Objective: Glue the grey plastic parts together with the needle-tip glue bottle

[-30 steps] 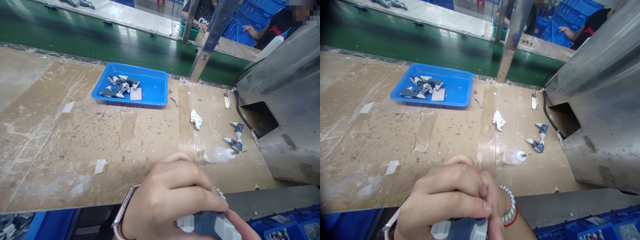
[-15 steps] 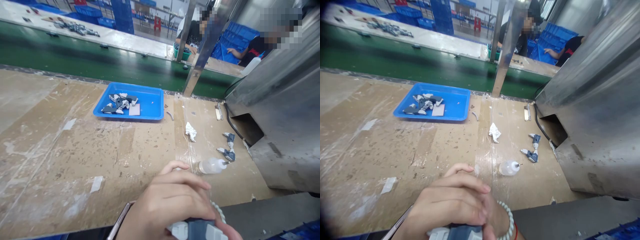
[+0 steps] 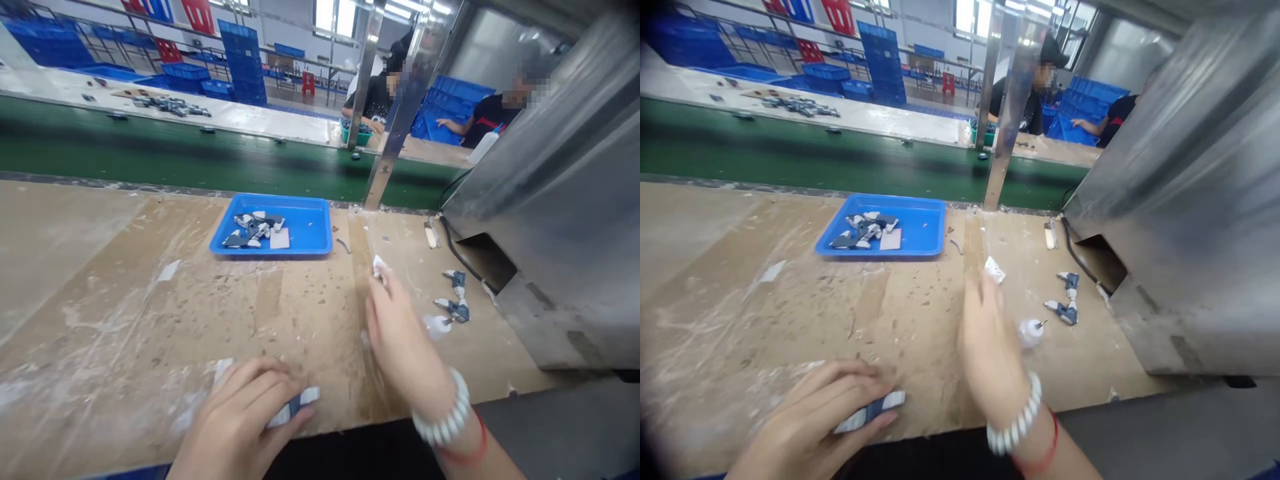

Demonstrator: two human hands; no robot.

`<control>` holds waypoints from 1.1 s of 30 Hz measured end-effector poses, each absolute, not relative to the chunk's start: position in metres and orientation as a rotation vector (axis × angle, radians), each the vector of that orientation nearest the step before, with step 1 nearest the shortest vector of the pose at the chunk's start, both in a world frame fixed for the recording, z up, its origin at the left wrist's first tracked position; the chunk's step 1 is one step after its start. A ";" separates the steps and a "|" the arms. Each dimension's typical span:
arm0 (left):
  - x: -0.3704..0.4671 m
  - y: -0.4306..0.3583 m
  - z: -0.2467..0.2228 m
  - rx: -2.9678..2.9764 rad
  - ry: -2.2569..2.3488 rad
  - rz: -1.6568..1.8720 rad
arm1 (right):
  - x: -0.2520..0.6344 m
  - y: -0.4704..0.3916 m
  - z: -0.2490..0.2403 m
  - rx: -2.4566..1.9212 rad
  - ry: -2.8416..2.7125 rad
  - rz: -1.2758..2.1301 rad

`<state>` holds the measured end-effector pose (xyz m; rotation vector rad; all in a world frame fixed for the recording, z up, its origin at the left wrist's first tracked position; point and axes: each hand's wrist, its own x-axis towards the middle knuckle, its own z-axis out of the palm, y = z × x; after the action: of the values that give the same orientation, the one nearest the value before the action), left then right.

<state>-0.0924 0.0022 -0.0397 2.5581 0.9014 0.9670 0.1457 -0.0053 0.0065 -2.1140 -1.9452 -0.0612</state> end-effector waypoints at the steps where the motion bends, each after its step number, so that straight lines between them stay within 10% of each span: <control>1: -0.096 -0.001 -0.042 2.526 0.929 0.984 | 0.142 0.011 0.002 -2.221 -1.868 -0.099; 33: -0.102 -0.007 -0.035 2.476 1.057 0.652 | 0.116 -0.042 -0.031 -1.547 -1.817 0.632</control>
<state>-0.1019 -0.0067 -0.0351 2.4757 1.0571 0.6523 0.1156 -0.0418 -0.0310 -1.5472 -1.8166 0.6325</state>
